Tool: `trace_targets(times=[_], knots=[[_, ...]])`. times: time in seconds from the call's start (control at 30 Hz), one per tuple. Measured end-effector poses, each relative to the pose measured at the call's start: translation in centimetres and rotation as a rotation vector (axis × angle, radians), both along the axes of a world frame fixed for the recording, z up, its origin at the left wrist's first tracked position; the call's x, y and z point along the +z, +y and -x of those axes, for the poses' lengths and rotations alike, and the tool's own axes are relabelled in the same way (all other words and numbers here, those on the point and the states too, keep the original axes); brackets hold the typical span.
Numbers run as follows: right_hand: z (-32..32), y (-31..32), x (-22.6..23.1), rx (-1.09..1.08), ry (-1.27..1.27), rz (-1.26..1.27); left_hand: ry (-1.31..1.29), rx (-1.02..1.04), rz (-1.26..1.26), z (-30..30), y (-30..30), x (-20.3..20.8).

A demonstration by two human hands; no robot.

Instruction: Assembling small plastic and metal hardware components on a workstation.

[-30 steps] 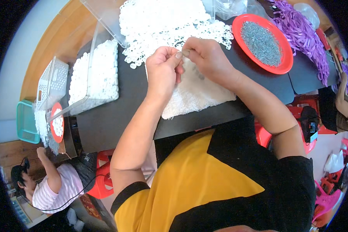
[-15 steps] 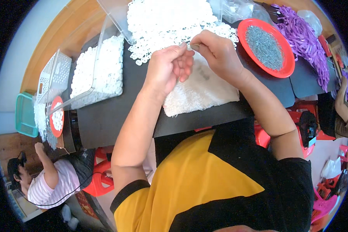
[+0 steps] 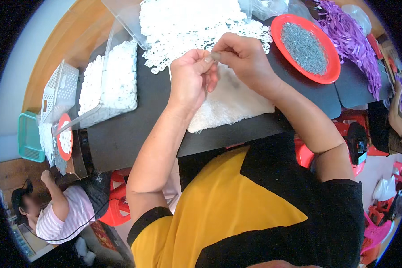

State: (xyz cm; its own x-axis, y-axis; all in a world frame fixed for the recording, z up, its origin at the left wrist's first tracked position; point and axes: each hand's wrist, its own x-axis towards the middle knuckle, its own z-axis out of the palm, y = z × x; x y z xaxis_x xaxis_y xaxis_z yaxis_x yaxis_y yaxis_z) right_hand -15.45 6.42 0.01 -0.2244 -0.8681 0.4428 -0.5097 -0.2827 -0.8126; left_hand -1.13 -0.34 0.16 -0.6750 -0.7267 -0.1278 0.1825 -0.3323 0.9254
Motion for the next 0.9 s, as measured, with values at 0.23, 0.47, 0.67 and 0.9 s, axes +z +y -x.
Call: trace_targets(times=[0.23, 0.47, 0.67, 0.9], knots=[[3.2, -1.3, 0.9, -0.100, -0.183, -0.029, -0.020, 0.168, 0.089, 0.3, -1.2, -0.4], [3.9, -6.4, 1.0, -0.206, 0.732, -0.183, 0.007, 0.262, -0.002, 0.0, -2.2, -1.0], [4.6, -9.3, -0.2, -0.172, 1.031, -0.307, 0.013, 0.250, 0.010, 0.0, -2.3, -0.9], [6.2, -7.7, 0.4, -0.194, 0.760, -0.251, -0.016, 0.239, 0.032, -0.3, -2.3, -1.0]])
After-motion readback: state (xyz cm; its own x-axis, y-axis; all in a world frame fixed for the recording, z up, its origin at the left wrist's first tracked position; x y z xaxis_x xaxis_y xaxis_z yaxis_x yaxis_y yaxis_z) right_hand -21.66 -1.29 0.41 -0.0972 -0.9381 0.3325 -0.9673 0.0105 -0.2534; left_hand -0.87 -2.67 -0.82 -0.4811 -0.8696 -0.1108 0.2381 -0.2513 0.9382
